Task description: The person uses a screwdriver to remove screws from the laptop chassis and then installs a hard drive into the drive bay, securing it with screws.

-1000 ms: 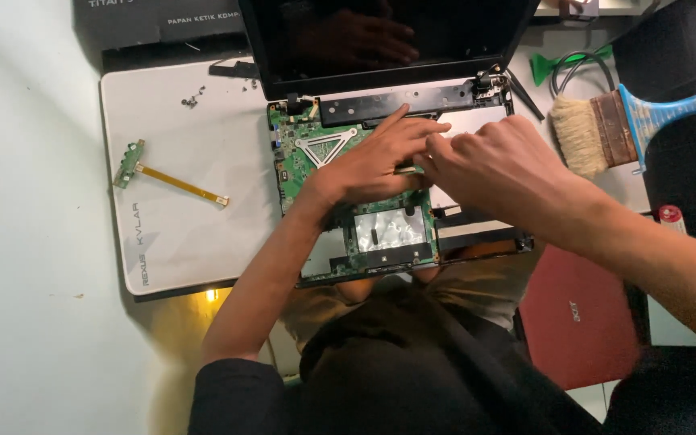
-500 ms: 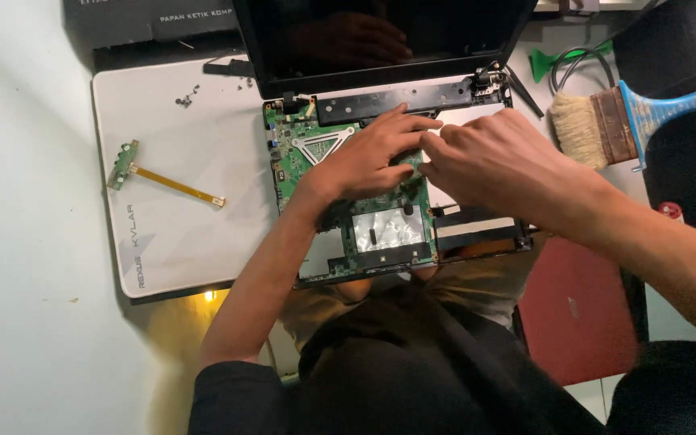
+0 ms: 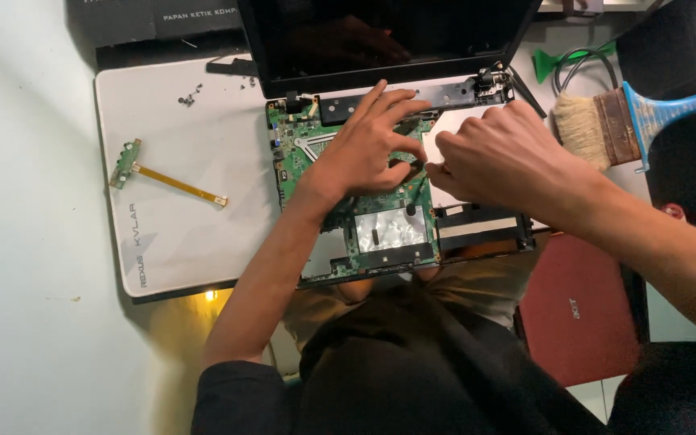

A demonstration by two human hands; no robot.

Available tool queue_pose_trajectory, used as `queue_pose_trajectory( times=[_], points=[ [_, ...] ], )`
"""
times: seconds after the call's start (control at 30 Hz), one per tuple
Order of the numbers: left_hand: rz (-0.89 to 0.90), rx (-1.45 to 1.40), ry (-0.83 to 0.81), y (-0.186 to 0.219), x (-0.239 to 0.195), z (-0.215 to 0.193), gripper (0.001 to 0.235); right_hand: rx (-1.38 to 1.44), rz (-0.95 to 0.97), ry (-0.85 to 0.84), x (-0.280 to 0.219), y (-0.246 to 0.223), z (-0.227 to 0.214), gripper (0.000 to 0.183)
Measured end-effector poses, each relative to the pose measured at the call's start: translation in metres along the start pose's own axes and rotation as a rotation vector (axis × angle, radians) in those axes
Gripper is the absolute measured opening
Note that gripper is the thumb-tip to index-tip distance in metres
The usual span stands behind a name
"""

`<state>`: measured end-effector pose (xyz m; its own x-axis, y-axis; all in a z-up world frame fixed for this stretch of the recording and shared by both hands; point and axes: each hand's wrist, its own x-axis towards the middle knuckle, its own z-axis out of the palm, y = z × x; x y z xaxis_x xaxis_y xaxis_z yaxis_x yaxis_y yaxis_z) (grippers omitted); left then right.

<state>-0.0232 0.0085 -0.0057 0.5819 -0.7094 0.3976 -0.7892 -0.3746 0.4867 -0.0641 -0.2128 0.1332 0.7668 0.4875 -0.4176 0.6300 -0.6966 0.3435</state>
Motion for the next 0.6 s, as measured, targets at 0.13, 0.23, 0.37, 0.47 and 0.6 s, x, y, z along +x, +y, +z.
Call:
queue_pose_trajectory(
  times=[0.13,0.23,0.37,0.47,0.6],
  points=[
    [-0.007,-0.004,-0.085,0.001,0.002,0.000,0.028,0.022,0.049,0.039,-0.005,-0.003,-0.014,0.088],
    [-0.017,0.024,-0.135,0.000,0.001,0.001,0.027,0.041,-0.102,-0.005,-0.015,-0.002,-0.021,0.050],
    [-0.054,-0.011,-0.128,0.005,0.002,-0.004,0.027,-0.059,-0.190,0.162,-0.015,-0.004,-0.009,0.017],
    [-0.067,0.000,-0.155,0.006,0.002,-0.004,0.027,-0.092,-0.216,0.168,-0.013,-0.009,-0.009,0.039],
    [-0.055,-0.007,-0.140,0.002,0.001,-0.001,0.030,-0.082,-0.191,0.042,-0.010,-0.009,-0.004,0.026]
  ],
)
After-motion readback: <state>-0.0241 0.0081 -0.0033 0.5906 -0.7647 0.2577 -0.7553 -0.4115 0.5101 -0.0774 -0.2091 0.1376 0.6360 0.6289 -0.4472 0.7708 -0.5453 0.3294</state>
